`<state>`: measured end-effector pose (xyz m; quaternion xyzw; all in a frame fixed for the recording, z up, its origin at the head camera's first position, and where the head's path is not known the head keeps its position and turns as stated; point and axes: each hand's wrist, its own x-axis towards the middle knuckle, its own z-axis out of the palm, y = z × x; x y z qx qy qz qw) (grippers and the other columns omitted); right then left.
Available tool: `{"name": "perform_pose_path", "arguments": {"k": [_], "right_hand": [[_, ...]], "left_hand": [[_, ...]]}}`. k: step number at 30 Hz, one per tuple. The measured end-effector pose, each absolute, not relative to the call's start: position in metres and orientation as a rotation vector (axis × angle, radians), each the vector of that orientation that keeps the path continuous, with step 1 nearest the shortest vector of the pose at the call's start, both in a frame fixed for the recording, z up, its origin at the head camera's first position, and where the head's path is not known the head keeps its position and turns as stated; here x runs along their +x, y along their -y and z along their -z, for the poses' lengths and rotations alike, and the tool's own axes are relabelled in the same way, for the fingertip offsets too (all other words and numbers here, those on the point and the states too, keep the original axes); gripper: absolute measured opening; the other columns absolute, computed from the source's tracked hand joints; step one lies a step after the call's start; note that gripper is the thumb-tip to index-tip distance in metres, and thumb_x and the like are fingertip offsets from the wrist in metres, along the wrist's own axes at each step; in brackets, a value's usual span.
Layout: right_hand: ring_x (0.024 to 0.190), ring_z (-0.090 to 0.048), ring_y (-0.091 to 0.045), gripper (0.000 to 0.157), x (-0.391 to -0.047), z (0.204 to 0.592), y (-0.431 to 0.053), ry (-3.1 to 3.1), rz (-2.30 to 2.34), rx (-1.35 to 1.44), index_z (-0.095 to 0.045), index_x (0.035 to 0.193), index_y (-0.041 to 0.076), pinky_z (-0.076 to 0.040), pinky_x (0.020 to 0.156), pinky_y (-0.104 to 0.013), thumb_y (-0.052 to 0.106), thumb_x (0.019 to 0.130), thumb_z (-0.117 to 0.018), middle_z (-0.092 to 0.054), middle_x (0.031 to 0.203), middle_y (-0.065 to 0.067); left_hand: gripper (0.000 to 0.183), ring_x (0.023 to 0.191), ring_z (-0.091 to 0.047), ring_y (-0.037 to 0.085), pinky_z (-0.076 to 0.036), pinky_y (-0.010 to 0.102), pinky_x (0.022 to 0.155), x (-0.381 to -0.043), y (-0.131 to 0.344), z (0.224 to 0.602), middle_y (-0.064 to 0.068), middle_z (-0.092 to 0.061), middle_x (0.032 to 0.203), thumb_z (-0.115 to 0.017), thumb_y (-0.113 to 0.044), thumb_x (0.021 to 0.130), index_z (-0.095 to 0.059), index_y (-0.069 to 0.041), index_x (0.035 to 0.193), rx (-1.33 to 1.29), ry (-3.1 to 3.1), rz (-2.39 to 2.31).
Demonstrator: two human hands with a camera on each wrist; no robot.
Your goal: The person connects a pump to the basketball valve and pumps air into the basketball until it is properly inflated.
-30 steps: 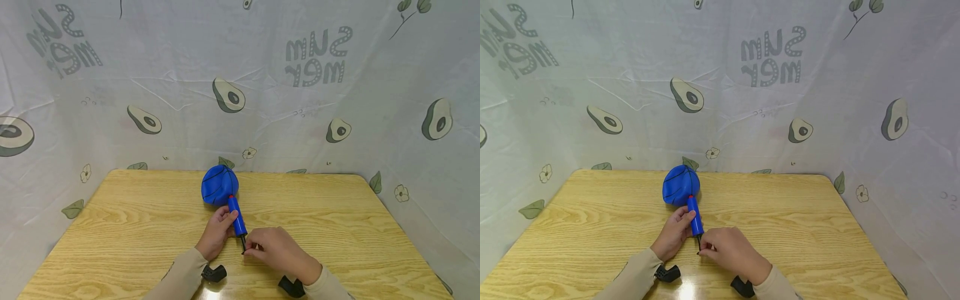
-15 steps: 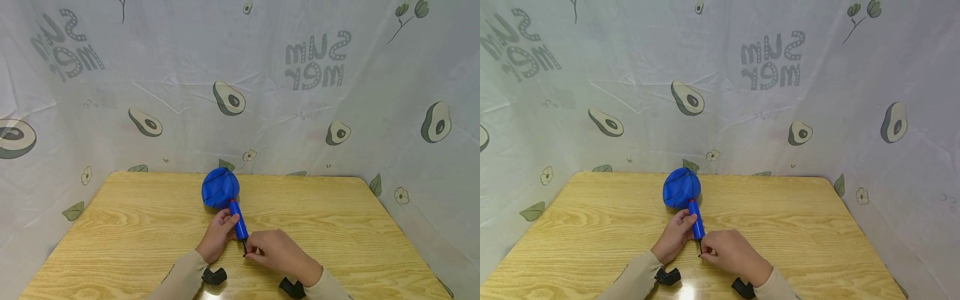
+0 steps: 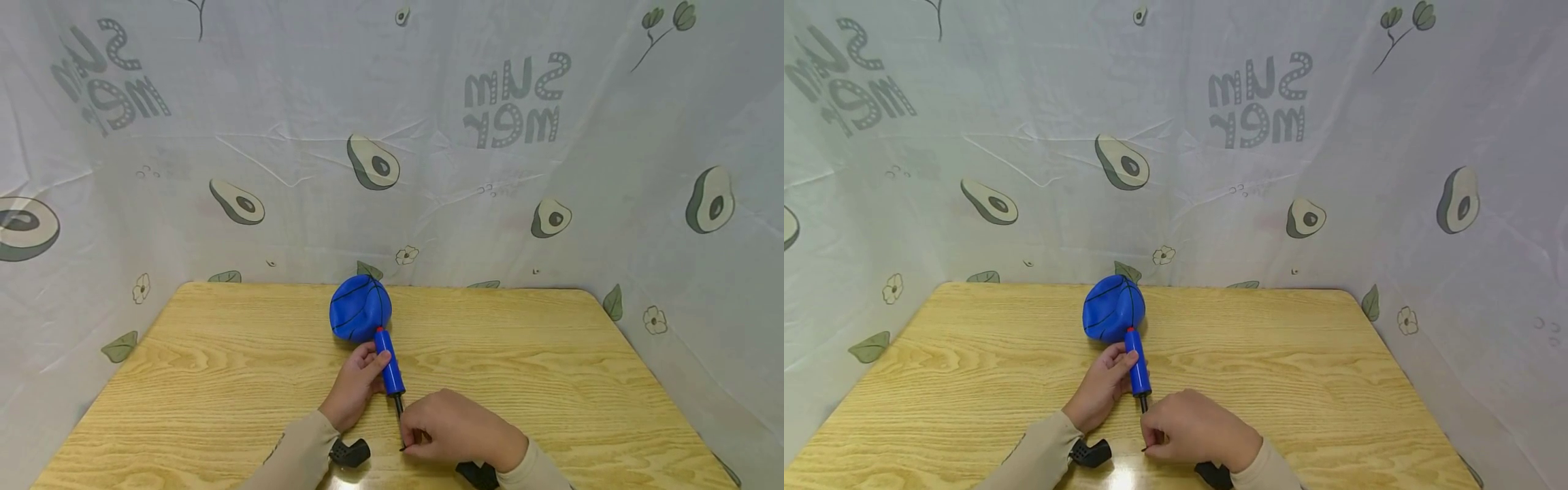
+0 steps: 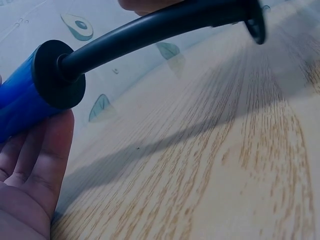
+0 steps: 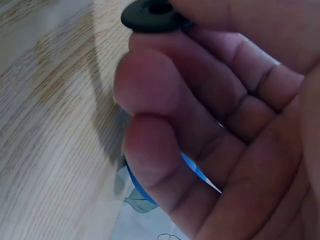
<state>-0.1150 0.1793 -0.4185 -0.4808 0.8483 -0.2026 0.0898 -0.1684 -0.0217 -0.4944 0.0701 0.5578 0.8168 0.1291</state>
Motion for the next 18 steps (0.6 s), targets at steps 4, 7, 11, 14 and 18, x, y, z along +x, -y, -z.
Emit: {"name": "perform_pose_path", "arguments": {"k": [4, 7, 11, 14, 18], "right_hand": [[0.063, -0.045, 0.015, 0.019, -0.1139, 0.4183, -0.1792, -2.509, 0.579, -1.447, -0.067, 0.079, 0.027, -0.036, 0.057, -0.004, 0.023, 0.091, -0.081, -0.055, 0.072, 0.026], [0.063, -0.045, 0.015, 0.019, -0.1136, 0.4171, -0.1792, -2.514, 0.586, -1.43, -0.068, 0.079, 0.027, -0.037, 0.057, -0.004, 0.024, 0.092, -0.081, -0.055, 0.072, 0.027], [0.062, -0.045, 0.014, 0.018, -0.1138, 0.4143, -0.1792, -2.556, 0.602, -1.392, -0.068, 0.079, 0.027, -0.038, 0.056, -0.005, 0.026, 0.092, -0.081, -0.055, 0.072, 0.026], [0.063, -0.046, 0.012, 0.018, -0.114, 0.4122, -0.1788, -2.61, 0.612, -1.347, -0.068, 0.079, 0.027, -0.039, 0.057, -0.007, 0.027, 0.093, -0.08, -0.056, 0.073, 0.025], [0.064, -0.048, 0.011, 0.015, -0.1146, 0.4117, -0.1785, -2.699, 0.641, -1.284, -0.07, 0.082, 0.027, -0.04, 0.057, -0.01, 0.029, 0.093, -0.079, -0.06, 0.077, 0.023]], "left_hand": [[0.043, 0.093, -0.068, 0.016, -0.058, 0.03, 0.075, -0.1685, 0.0223, 0.4939, 0.009, -0.066, 0.109, -0.057, -0.022, 0.109, -0.043, 0.007, 0.137, 0.199, -1.627, -2.371], [0.043, 0.093, -0.068, 0.016, -0.058, 0.03, 0.075, -0.169, 0.0229, 0.4935, 0.007, -0.067, 0.107, -0.058, -0.023, 0.108, -0.043, 0.007, 0.136, 0.183, -1.612, -2.382], [0.041, 0.093, -0.069, 0.016, -0.059, 0.03, 0.077, -0.1699, 0.0231, 0.4934, 0.007, -0.068, 0.107, -0.059, -0.022, 0.108, -0.044, 0.006, 0.134, 0.161, -1.58, -2.403], [0.041, 0.095, -0.07, 0.016, -0.059, 0.031, 0.08, -0.1703, 0.0232, 0.494, 0.01, -0.068, 0.11, -0.058, -0.021, 0.108, -0.043, 0.007, 0.134, 0.156, -1.562, -2.413], [0.041, 0.096, -0.071, 0.017, -0.061, 0.033, 0.083, -0.1702, 0.0235, 0.495, 0.012, -0.067, 0.112, -0.057, -0.02, 0.109, -0.042, 0.007, 0.135, 0.158, -1.546, -2.42]]}}
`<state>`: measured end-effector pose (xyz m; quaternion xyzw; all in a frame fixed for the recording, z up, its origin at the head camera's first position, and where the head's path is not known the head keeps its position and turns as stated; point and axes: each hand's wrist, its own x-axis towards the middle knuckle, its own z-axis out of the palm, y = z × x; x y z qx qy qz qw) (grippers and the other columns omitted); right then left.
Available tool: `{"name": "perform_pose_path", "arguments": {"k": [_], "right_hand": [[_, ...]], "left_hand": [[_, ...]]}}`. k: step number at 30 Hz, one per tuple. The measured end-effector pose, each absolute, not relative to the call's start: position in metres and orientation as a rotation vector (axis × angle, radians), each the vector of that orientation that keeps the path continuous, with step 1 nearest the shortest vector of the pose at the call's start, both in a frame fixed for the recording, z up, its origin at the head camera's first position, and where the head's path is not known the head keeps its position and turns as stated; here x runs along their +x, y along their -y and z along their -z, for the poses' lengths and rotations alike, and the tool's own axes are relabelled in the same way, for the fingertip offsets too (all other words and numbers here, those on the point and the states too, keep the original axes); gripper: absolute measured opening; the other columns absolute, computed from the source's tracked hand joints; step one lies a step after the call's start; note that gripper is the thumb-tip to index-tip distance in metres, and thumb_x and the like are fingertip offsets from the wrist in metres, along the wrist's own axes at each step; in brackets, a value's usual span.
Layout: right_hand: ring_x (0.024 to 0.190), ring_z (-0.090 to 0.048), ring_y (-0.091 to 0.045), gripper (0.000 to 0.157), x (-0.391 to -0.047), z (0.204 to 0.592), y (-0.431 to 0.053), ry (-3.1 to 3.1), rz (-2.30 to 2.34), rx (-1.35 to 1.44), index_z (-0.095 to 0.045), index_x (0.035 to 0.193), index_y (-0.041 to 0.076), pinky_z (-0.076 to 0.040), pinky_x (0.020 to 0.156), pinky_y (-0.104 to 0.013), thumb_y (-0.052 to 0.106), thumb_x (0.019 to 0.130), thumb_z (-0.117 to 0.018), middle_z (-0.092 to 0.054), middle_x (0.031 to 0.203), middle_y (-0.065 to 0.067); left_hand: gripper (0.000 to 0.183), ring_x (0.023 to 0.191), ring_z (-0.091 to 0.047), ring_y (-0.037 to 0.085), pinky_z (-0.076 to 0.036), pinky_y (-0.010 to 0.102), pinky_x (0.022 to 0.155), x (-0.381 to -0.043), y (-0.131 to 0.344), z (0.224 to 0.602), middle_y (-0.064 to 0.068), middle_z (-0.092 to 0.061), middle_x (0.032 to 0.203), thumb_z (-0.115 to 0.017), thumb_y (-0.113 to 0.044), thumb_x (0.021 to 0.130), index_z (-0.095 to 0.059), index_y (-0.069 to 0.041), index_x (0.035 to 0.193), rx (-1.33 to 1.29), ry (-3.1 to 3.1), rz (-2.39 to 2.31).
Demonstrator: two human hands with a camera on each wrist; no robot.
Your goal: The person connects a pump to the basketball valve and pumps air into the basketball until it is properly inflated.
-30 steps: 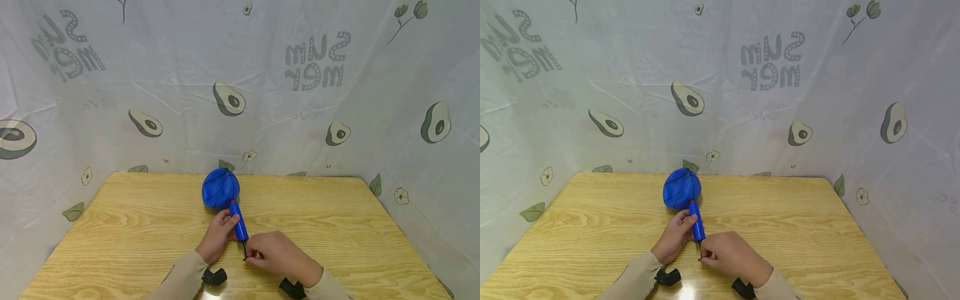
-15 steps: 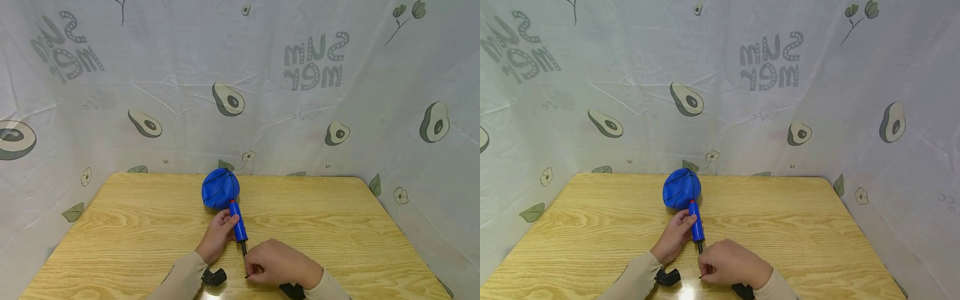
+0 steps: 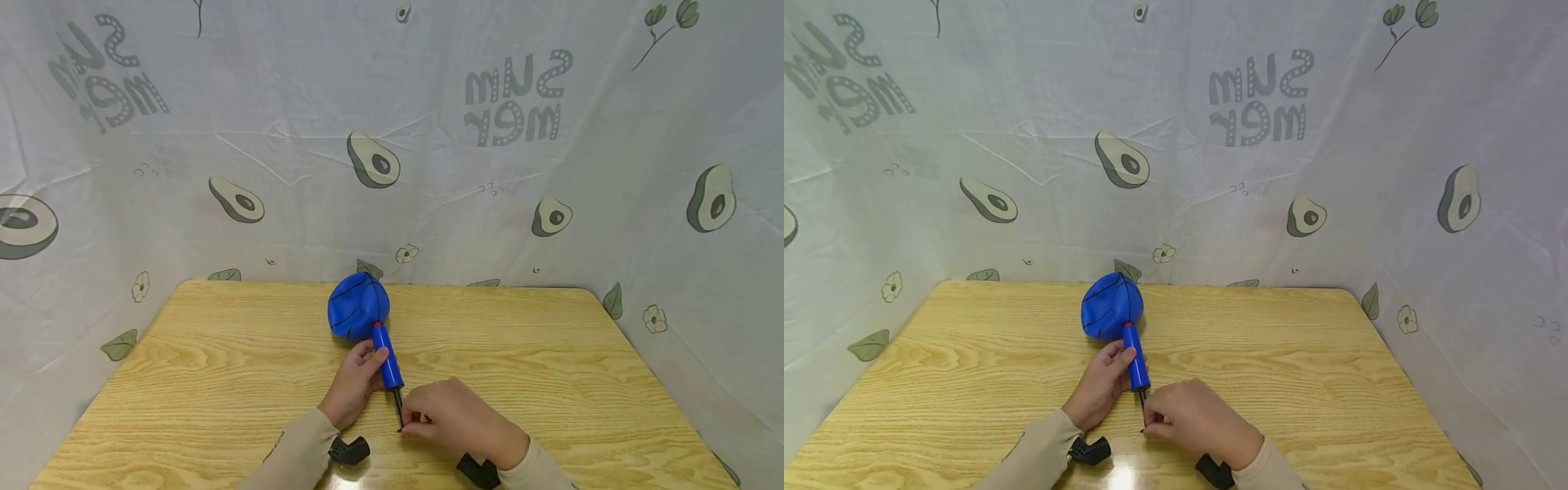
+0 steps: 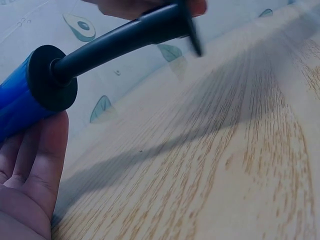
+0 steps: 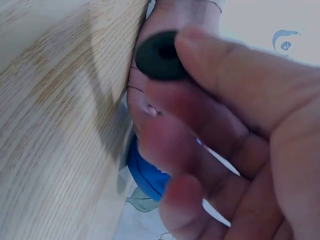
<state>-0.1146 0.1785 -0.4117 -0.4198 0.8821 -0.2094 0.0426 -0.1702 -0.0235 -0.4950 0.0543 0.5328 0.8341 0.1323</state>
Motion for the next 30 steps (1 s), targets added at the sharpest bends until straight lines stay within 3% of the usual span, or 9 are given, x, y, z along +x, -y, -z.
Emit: {"name": "perform_pose_path", "arguments": {"k": [11, 22, 30], "right_hand": [[0.062, -0.049, 0.01, 0.011, -0.1186, 0.4166, -0.1774, -2.878, 0.708, -1.121, -0.072, 0.086, 0.024, -0.039, 0.051, -0.015, 0.028, 0.093, -0.079, -0.069, 0.081, 0.017], [0.063, -0.044, 0.012, 0.015, -0.1178, 0.4172, -0.1778, -2.802, 0.622, -1.439, -0.069, 0.084, 0.024, -0.035, 0.056, -0.007, 0.021, 0.093, -0.08, -0.061, 0.079, 0.018], [0.062, -0.04, 0.013, 0.021, -0.1144, 0.4176, -0.1777, -2.709, 0.628, -1.497, -0.064, 0.08, 0.026, -0.033, 0.056, -0.004, 0.019, 0.091, -0.081, -0.054, 0.076, 0.021]], "left_hand": [[0.042, 0.089, -0.069, 0.014, -0.06, 0.031, 0.076, -0.1702, 0.0229, 0.4956, 0.0, -0.067, 0.101, -0.058, -0.022, 0.108, -0.043, 0.006, 0.136, 0.171, -1.565, -2.394], [0.04, 0.091, -0.07, 0.015, -0.059, 0.031, 0.077, -0.17, 0.0245, 0.497, 0.007, -0.069, 0.106, -0.056, -0.023, 0.109, -0.043, 0.006, 0.133, 0.204, -1.562, -2.379], [0.039, 0.092, -0.07, 0.016, -0.059, 0.031, 0.077, -0.1708, 0.0243, 0.4963, 0.009, -0.069, 0.109, -0.057, -0.022, 0.109, -0.045, 0.006, 0.133, 0.174, -1.563, -2.391]]}}
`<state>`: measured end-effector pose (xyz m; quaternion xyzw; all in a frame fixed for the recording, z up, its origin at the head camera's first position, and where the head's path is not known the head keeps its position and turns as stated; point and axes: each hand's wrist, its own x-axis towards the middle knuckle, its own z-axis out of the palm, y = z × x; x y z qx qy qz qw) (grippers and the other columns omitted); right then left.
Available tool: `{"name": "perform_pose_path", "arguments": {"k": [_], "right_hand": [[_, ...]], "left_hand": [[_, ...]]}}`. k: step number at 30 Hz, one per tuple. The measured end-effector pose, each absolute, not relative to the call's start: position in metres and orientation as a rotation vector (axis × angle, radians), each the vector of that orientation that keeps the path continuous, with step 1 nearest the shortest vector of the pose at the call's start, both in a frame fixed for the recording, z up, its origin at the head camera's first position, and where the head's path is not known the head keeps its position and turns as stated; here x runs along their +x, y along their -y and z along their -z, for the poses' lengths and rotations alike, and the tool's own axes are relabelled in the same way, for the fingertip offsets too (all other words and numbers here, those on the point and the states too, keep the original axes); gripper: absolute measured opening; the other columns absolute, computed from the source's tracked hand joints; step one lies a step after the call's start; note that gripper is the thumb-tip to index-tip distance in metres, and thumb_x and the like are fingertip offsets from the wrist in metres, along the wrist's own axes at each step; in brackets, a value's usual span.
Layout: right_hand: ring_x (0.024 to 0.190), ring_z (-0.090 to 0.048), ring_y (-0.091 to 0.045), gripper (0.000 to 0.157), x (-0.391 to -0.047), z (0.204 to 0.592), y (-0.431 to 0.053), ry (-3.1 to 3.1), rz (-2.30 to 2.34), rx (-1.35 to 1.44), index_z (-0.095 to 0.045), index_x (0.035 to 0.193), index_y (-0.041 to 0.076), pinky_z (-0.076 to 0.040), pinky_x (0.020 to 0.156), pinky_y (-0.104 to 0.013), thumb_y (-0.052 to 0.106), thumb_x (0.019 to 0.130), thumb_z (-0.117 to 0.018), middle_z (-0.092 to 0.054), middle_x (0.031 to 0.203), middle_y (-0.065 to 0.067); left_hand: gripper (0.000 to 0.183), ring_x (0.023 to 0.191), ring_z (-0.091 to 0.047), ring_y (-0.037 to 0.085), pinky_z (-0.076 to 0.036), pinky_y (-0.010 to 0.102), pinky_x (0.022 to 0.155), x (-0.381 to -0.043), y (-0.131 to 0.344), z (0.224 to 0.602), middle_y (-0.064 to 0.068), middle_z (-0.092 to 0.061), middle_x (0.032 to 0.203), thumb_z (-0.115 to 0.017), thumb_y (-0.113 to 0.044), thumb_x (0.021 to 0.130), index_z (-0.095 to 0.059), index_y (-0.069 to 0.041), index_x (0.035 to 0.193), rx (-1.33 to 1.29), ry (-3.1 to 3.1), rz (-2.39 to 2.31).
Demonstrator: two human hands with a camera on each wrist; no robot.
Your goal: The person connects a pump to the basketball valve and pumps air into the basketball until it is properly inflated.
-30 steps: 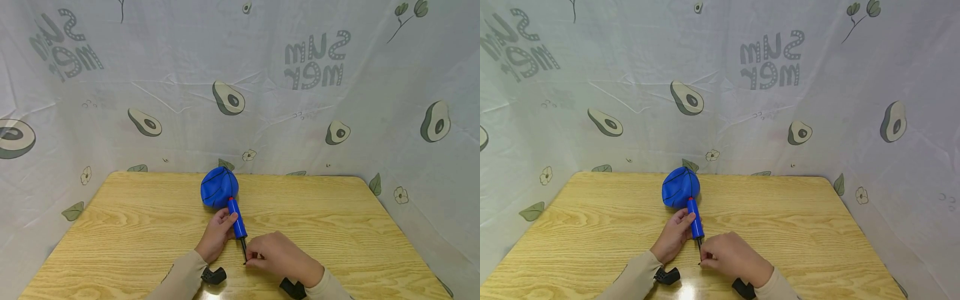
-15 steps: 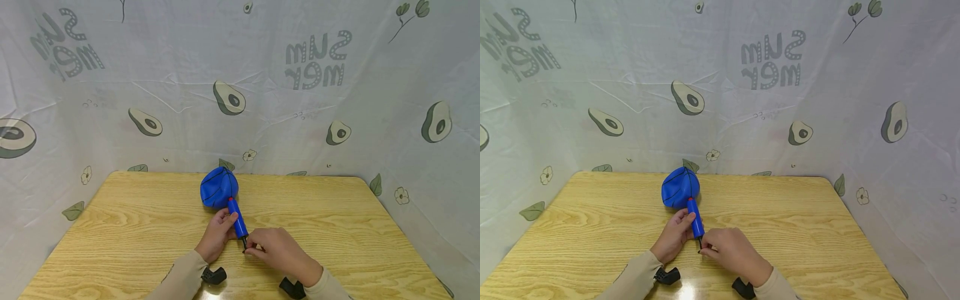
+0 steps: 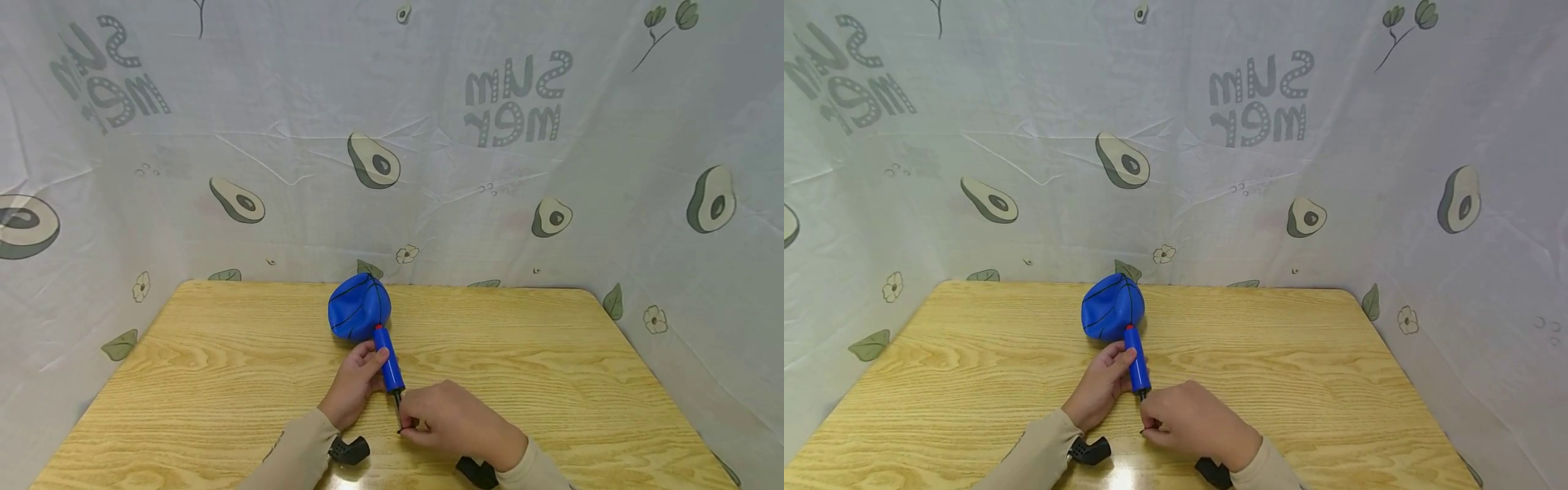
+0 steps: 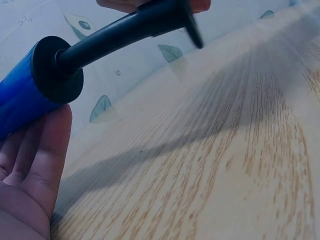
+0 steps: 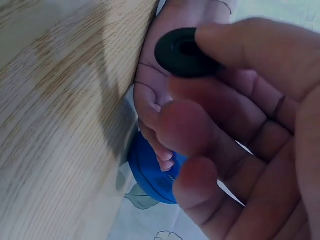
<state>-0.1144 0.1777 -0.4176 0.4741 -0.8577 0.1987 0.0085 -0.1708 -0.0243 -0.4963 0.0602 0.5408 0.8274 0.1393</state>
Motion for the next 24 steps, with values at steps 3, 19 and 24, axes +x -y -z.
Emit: {"name": "perform_pose_path", "arguments": {"k": [3, 19, 24], "right_hand": [[0.062, -0.039, 0.013, 0.023, -0.1134, 0.4173, -0.1775, 2.688, -0.618, 1.522, -0.062, 0.08, 0.025, -0.032, 0.055, -0.004, 0.017, 0.09, -0.08, -0.054, 0.076, 0.02], [0.062, -0.043, 0.014, 0.018, -0.1119, 0.4129, -0.1764, 2.756, -0.637, 1.443, -0.068, 0.079, 0.026, -0.035, 0.056, -0.005, 0.021, 0.092, -0.08, -0.056, 0.074, 0.023], [0.065, -0.05, 0.012, 0.01, -0.113, 0.4113, -0.1764, 2.8, -0.661, 1.301, -0.075, 0.085, 0.025, -0.041, 0.056, -0.01, 0.025, 0.094, -0.079, -0.065, 0.08, 0.021]], "left_hand": [[0.039, 0.092, -0.069, 0.016, -0.059, 0.03, 0.076, -0.1705, 0.0243, 0.4957, 0.011, -0.07, 0.111, -0.057, -0.023, 0.109, -0.045, 0.005, 0.133, 0.163, -1.557, -2.394], [0.04, 0.094, -0.071, 0.016, -0.06, 0.032, 0.081, -0.171, 0.0246, 0.4954, 0.012, -0.07, 0.112, -0.056, -0.021, 0.109, -0.045, 0.007, 0.136, 0.151, -1.519, -2.433], [0.041, 0.094, -0.072, 0.016, -0.061, 0.033, 0.082, -0.1709, 0.0245, 0.4957, 0.012, -0.07, 0.112, -0.056, -0.021, 0.109, -0.043, 0.007, 0.137, 0.16, -1.503, -2.44]]}}
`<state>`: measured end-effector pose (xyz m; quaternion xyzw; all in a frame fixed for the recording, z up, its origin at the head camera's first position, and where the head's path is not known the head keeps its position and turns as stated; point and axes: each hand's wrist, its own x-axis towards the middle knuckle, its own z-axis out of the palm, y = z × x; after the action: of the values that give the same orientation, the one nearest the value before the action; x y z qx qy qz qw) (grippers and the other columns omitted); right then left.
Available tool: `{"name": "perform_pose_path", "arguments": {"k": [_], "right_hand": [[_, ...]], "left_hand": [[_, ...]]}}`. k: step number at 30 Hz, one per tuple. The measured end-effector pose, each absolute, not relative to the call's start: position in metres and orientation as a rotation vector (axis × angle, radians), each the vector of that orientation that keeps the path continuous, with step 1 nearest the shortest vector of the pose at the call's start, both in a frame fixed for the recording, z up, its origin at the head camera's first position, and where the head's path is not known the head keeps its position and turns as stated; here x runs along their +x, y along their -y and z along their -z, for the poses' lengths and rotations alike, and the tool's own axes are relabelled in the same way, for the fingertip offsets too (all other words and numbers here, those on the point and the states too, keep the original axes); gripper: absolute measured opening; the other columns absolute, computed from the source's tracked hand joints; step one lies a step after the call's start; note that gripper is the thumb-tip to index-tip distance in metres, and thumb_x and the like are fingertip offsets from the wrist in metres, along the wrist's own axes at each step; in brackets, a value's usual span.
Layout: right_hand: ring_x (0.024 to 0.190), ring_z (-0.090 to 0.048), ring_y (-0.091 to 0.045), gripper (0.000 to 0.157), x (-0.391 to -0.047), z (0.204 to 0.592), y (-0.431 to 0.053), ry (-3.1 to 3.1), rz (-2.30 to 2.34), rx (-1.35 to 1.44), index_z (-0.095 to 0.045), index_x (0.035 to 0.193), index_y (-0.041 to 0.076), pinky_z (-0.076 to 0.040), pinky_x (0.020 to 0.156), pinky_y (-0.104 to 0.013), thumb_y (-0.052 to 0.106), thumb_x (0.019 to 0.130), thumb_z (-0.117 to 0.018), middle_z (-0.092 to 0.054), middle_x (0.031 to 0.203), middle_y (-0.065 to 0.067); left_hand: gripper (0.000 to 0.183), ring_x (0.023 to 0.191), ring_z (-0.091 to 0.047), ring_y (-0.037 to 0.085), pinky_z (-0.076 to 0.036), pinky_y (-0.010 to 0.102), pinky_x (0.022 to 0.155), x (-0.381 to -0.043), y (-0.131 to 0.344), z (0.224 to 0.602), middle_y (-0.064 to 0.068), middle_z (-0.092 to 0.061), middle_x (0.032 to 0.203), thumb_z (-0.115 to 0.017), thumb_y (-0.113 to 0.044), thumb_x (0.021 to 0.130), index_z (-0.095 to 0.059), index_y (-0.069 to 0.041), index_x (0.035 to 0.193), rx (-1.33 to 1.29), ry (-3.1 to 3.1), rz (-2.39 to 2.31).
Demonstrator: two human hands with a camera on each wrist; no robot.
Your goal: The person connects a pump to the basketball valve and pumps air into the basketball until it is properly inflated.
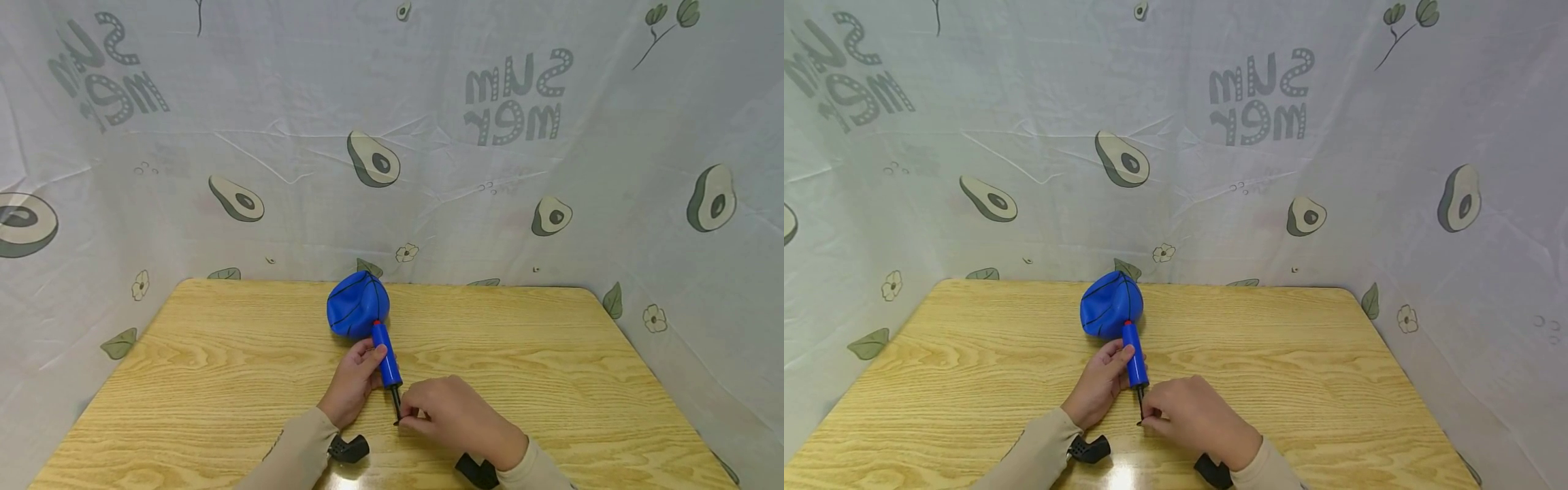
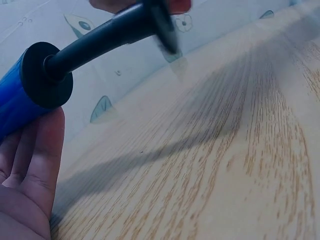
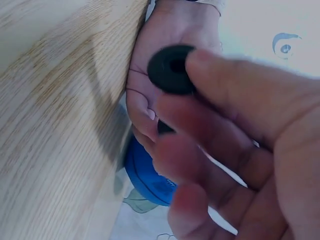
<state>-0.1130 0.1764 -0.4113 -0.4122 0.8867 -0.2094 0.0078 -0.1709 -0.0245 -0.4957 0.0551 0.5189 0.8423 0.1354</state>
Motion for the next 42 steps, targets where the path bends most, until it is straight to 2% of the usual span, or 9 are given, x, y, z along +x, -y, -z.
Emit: {"name": "perform_pose_path", "arguments": {"k": [9, 21, 32, 42], "right_hand": [[0.068, -0.054, 0.009, 0.007, -0.1163, 0.4141, -0.1766, -2.895, 0.678, -1.116, -0.075, 0.087, 0.023, -0.043, 0.056, -0.015, 0.024, 0.093, -0.079, -0.069, 0.081, 0.017], [0.065, -0.046, 0.012, 0.012, -0.1176, 0.418, -0.1798, -2.758, 0.589, -1.412, -0.071, 0.085, 0.025, -0.038, 0.059, -0.007, 0.023, 0.095, -0.078, -0.06, 0.078, 0.02], [0.062, -0.042, 0.014, 0.019, -0.114, 0.4159, -0.1794, -2.576, 0.583, -1.452, -0.068, 0.079, 0.027, -0.035, 0.057, -0.004, 0.021, 0.092, -0.081, -0.051, 0.07, 0.025], [0.063, -0.043, 0.015, 0.016, -0.1119, 0.4128, -0.1786, -2.569, 0.558, -1.453, -0.069, 0.081, 0.026, -0.036, 0.058, -0.004, 0.023, 0.092, -0.08, -0.055, 0.072, 0.025]], "left_hand": [[0.038, 0.094, -0.072, 0.016, -0.061, 0.033, 0.081, -0.1693, 0.0236, 0.4944, 0.012, -0.07, 0.111, -0.055, -0.021, 0.11, -0.043, 0.007, 0.134, 0.18, -1.508, -2.426], [0.042, 0.095, -0.069, 0.016, -0.06, 0.031, 0.078, -0.1699, 0.0222, 0.4968, 0.015, -0.067, 0.114, -0.056, -0.022, 0.109, -0.044, 0.007, 0.135, 0.206, -1.582, -2.373], [0.044, 0.097, -0.069, 0.018, -0.059, 0.032, 0.078, -0.1701, 0.023, 0.4967, 0.015, -0.066, 0.115, -0.056, -0.022, 0.109, -0.043, 0.008, 0.138, 0.199, -1.584, -2.388], [0.043, 0.098, -0.069, 0.019, -0.058, 0.031, 0.079, -0.171, 0.0227, 0.4969, 0.013, -0.067, 0.113, -0.056, -0.023, 0.109, -0.043, 0.007, 0.137, 0.172, -1.584, -2.404]]}}
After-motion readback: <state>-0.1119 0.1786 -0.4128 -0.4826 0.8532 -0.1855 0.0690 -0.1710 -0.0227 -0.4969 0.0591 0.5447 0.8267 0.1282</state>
